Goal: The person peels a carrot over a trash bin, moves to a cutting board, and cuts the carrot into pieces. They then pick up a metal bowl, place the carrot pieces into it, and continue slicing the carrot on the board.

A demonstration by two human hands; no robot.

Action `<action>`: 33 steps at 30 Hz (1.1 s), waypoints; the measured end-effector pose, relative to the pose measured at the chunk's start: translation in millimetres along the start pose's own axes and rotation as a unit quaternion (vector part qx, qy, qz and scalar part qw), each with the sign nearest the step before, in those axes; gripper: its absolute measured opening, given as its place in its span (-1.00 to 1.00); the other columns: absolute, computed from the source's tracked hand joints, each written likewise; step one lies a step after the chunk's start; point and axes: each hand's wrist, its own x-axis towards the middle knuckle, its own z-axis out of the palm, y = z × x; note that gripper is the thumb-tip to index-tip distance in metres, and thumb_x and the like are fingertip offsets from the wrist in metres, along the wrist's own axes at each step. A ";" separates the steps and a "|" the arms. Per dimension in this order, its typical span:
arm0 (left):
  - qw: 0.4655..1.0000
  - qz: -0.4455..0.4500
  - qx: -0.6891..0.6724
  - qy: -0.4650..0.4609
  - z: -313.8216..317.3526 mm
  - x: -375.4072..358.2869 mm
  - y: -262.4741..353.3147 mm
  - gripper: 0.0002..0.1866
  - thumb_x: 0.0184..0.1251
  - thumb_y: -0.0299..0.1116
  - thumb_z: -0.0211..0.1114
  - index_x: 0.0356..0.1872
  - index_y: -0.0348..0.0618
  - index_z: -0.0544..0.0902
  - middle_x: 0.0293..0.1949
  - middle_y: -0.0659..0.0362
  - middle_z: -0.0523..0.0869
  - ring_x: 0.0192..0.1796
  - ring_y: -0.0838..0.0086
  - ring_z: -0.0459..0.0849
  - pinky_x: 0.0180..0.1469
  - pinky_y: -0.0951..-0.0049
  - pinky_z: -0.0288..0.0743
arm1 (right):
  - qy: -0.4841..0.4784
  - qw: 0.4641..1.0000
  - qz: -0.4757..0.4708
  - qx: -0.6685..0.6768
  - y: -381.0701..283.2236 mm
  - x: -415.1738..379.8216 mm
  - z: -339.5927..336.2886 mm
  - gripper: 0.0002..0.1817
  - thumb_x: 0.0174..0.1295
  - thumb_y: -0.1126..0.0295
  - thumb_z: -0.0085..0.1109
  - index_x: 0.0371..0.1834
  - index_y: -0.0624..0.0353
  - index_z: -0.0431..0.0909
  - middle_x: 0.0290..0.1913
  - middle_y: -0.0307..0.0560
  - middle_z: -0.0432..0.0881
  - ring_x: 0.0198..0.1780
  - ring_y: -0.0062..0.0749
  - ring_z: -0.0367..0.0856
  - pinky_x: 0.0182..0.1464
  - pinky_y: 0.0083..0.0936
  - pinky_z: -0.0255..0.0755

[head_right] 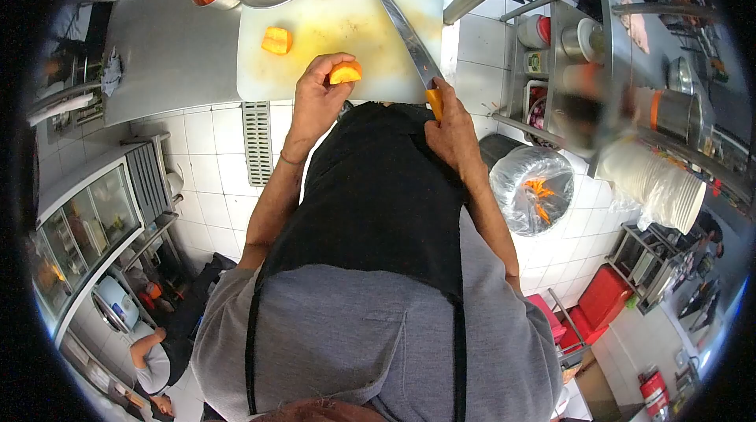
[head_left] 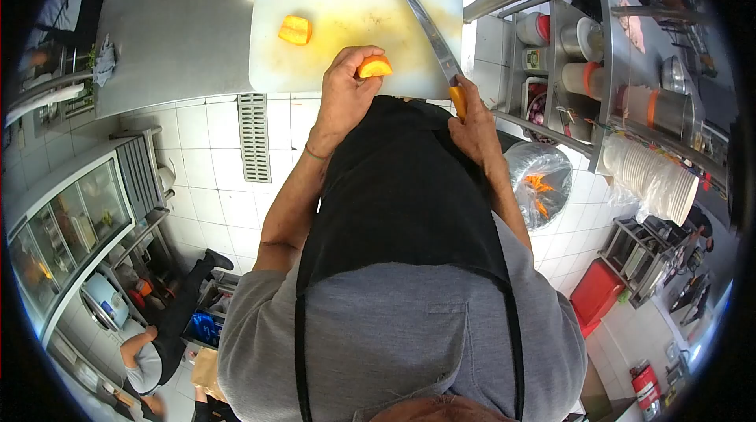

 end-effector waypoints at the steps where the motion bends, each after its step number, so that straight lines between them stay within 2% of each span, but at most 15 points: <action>1: 1.000 0.018 0.017 -0.002 -1.3 0.1 -1.5 -0.63 0.27 -0.68 0.36 0.11 -0.24 0.70 0.00 0.11 0.67 -0.02 0.44 0.70 0.05 0.48 0.61 | 0.001 1.000 -0.001 -0.001 1.1 0.2 1.1 -0.20 0.12 0.63 0.14 0.54 0.14 0.22 0.31 0.42 0.56 0.32 0.36 0.57 0.43 -0.02 0.44; 3: 0.997 0.054 0.049 -0.005 -3.0 0.6 -4.2 -0.64 0.26 -0.66 0.39 0.10 -0.25 0.72 0.00 0.10 0.67 -0.01 0.40 0.70 0.04 0.47 0.63 | 0.001 1.000 0.003 0.000 0.7 0.2 0.8 -0.20 0.12 0.62 0.14 0.54 0.14 0.22 0.30 0.42 0.57 0.32 0.36 0.58 0.43 -0.01 0.44; 6: 0.996 0.054 0.071 0.018 -0.9 1.3 -2.1 -0.63 0.15 -0.66 0.39 0.03 -0.25 0.77 0.00 0.01 0.65 0.02 0.22 0.71 0.06 0.34 0.64 | 0.002 1.000 0.008 0.001 -1.7 -1.0 -0.6 -0.21 0.13 0.62 0.14 0.54 0.14 0.23 0.29 0.42 0.57 0.31 0.35 0.59 0.42 0.00 0.45; 15: 0.995 0.027 0.095 0.029 0.2 1.8 -11.5 -0.67 0.19 -0.61 0.46 0.01 -0.29 0.78 -0.09 0.04 0.63 -0.09 0.28 0.69 -0.01 0.38 0.64 | 0.047 0.998 -0.020 0.035 4.7 0.3 3.0 -0.40 0.34 0.47 0.23 0.47 0.19 0.37 0.18 0.41 0.64 0.18 0.28 0.69 0.26 -0.07 0.57; 17: 0.995 0.032 0.095 0.028 1.7 2.1 -18.1 -0.69 0.23 -0.59 0.48 0.02 -0.28 0.78 -0.08 0.08 0.63 -0.10 0.37 0.69 -0.05 0.45 0.64 | 0.058 0.997 -0.036 0.032 7.2 0.1 3.0 -0.42 0.37 0.42 0.26 0.46 0.21 0.39 0.15 0.40 0.66 0.16 0.26 0.70 0.24 -0.08 0.58; 23: 0.994 0.020 0.103 0.023 2.3 1.3 -19.6 -0.70 0.25 -0.59 0.49 0.02 -0.29 0.77 -0.09 0.11 0.62 -0.10 0.44 0.69 -0.07 0.51 0.64 | 0.070 0.996 -0.043 0.043 8.6 -2.9 1.9 -0.43 0.39 0.38 0.29 0.44 0.23 0.42 0.12 0.41 0.70 0.13 0.22 0.74 0.18 -0.12 0.61; 29: 0.996 0.016 0.085 0.030 3.9 -0.6 -22.1 -0.69 0.23 -0.63 0.49 0.01 -0.25 0.78 -0.10 0.13 0.61 -0.12 0.45 0.67 -0.05 0.51 0.62 | 0.071 0.993 -0.032 0.085 1.6 -12.4 -0.7 -0.45 0.41 0.31 0.32 0.43 0.13 0.45 0.02 0.40 0.74 0.06 0.21 0.78 0.07 -0.13 0.66; 33: 0.995 0.030 0.088 0.021 3.0 -0.7 -17.0 -0.65 0.18 -0.68 0.48 0.00 -0.21 0.79 -0.10 0.15 0.62 -0.09 0.44 0.66 0.00 0.49 0.60 | 0.042 0.997 0.003 0.068 -3.7 -11.9 -5.4 -0.44 0.39 0.25 0.36 0.42 0.11 0.46 -0.02 0.40 0.75 0.04 0.20 0.79 0.05 -0.13 0.66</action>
